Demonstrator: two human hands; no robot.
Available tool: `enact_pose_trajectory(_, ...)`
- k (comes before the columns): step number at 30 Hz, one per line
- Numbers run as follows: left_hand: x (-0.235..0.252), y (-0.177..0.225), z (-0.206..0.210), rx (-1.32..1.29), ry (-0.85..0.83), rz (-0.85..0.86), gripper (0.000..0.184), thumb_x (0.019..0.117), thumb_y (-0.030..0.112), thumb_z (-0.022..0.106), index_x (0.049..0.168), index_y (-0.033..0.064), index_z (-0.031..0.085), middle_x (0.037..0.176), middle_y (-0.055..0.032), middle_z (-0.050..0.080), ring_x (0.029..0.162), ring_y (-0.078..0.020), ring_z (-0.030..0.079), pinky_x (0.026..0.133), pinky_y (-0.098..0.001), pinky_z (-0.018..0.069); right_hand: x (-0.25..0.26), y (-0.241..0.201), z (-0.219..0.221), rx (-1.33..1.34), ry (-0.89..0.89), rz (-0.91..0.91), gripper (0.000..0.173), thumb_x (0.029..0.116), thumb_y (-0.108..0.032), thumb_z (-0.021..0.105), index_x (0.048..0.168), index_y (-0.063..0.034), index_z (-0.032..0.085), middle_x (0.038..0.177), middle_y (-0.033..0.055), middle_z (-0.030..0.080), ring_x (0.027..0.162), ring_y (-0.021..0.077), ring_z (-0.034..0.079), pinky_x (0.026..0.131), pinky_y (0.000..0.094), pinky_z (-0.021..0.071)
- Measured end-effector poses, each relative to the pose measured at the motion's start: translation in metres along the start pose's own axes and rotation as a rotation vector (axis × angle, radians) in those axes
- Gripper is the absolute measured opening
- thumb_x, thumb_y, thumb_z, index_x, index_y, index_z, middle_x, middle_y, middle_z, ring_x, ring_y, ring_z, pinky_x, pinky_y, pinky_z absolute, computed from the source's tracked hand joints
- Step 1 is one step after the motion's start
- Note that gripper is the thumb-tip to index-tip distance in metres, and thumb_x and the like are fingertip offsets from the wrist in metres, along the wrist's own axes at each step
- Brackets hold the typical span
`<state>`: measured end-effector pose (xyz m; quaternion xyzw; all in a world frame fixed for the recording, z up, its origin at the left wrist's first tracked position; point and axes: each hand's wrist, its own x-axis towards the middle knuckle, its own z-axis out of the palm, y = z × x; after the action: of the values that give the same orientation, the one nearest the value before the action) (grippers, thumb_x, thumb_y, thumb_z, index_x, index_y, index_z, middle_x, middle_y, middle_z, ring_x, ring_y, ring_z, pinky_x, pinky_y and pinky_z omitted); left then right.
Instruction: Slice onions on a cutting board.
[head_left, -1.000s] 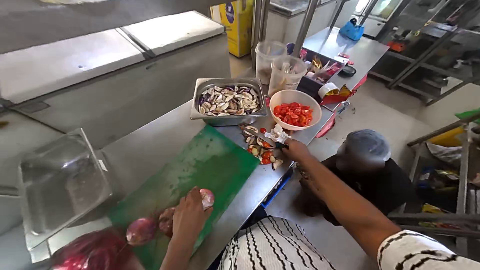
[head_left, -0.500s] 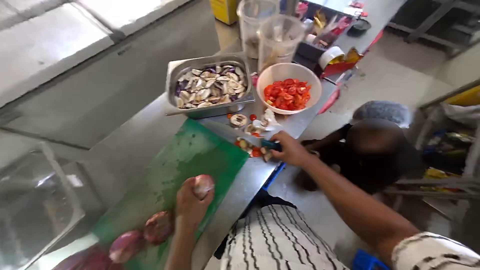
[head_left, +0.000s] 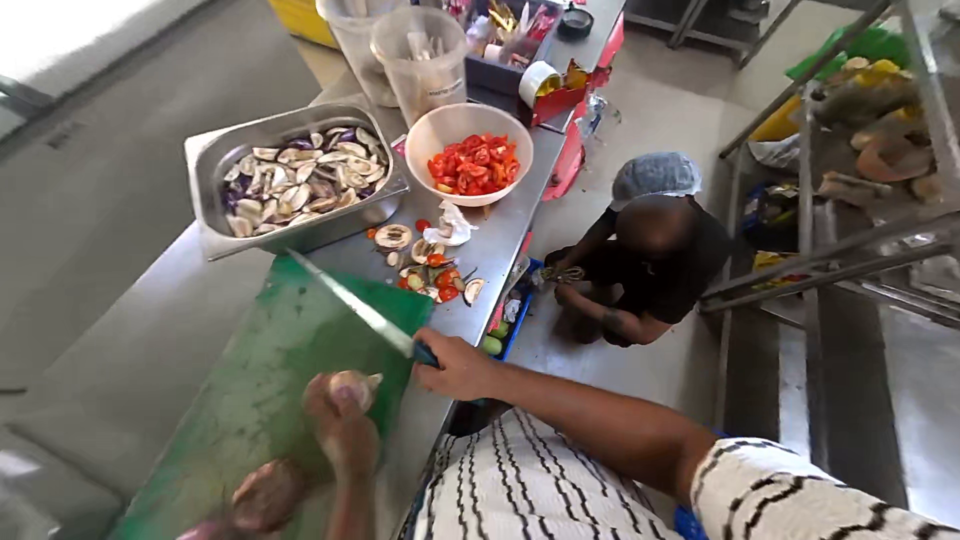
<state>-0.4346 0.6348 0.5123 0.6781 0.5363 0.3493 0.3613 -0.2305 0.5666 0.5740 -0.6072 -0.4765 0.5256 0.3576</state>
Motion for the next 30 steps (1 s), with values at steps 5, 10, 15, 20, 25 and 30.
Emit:
enact_pose_trajectory(5,-0.001,-0.002,0.005,-0.164,0.177,-0.14,0.051,0.1095,0.028,0.033,0.148,-0.0053,0.036,0.138,-0.0251,0.052,0.123,-0.0261,0.057,0.105,-0.0429,0.0478,-0.006,-0.021,0.013,-0.197,-0.07,0.083,0.045,0.1078,-0.017,0.049,0.151,-0.0073,0.038,0.09,0.0172,0.067,0.072,0.0285,0.069,0.07,0.0475,0.0594)
enact_pose_trajectory(10,-0.003,-0.007,0.001,-0.18,0.206,-0.185,0.053,0.1094,0.034,0.031,0.148,-0.0014,0.036,0.133,-0.0205,0.056,0.118,-0.0226,0.059,0.102,-0.0421,0.0492,-0.001,-0.031,0.041,-0.455,-0.238,0.086,0.044,0.1113,-0.022,0.041,0.152,-0.0062,0.04,0.101,0.0201,0.068,0.092,0.0361,0.069,0.085,0.0537,0.055)
enact_pose_trajectory(15,-0.003,-0.008,0.006,-0.135,0.26,-0.186,0.053,0.1105,0.038,0.029,0.144,-0.0007,0.04,0.128,-0.0187,0.058,0.115,-0.0218,0.061,0.1,-0.0422,0.0507,0.002,-0.034,0.056,-0.631,-0.342,0.144,0.035,0.1112,-0.021,0.038,0.141,-0.0036,0.045,0.111,0.0217,0.067,0.103,0.0396,0.069,0.089,0.0557,0.0546)
enact_pose_trajectory(20,-0.004,-0.016,0.005,-0.094,0.266,-0.159,0.053,0.1097,0.035,0.028,0.146,-0.0019,0.04,0.13,-0.0203,0.059,0.116,-0.0238,0.062,0.101,-0.044,0.0506,0.002,-0.033,0.065,-0.734,-0.354,0.151,0.033,0.11,-0.018,0.038,0.138,-0.0025,0.045,0.112,0.0224,0.067,0.103,0.0416,0.069,0.086,0.057,0.0558)
enact_pose_trajectory(25,-0.008,-0.016,0.005,-0.052,0.257,-0.15,0.053,0.11,0.038,0.028,0.146,0.0006,0.039,0.131,-0.0173,0.059,0.115,-0.0196,0.062,0.1,-0.041,0.0512,0.009,-0.045,0.075,-0.816,-0.339,0.155,0.028,0.108,-0.011,0.043,0.135,-0.0017,0.044,0.112,0.0213,0.065,0.101,0.0396,0.07,0.082,0.0532,0.0584)
enact_pose_trajectory(30,-0.007,-0.015,0.008,-0.021,0.295,-0.145,0.05,0.1113,0.036,0.029,0.145,0.0011,0.042,0.129,-0.0167,0.06,0.114,-0.0189,0.063,0.1,-0.0402,0.0513,0.009,-0.047,0.073,-0.851,-0.331,0.163,0.031,0.1074,-0.008,0.043,0.137,-0.0019,0.044,0.116,0.0216,0.063,0.103,0.0394,0.069,0.082,0.0521,0.0585)
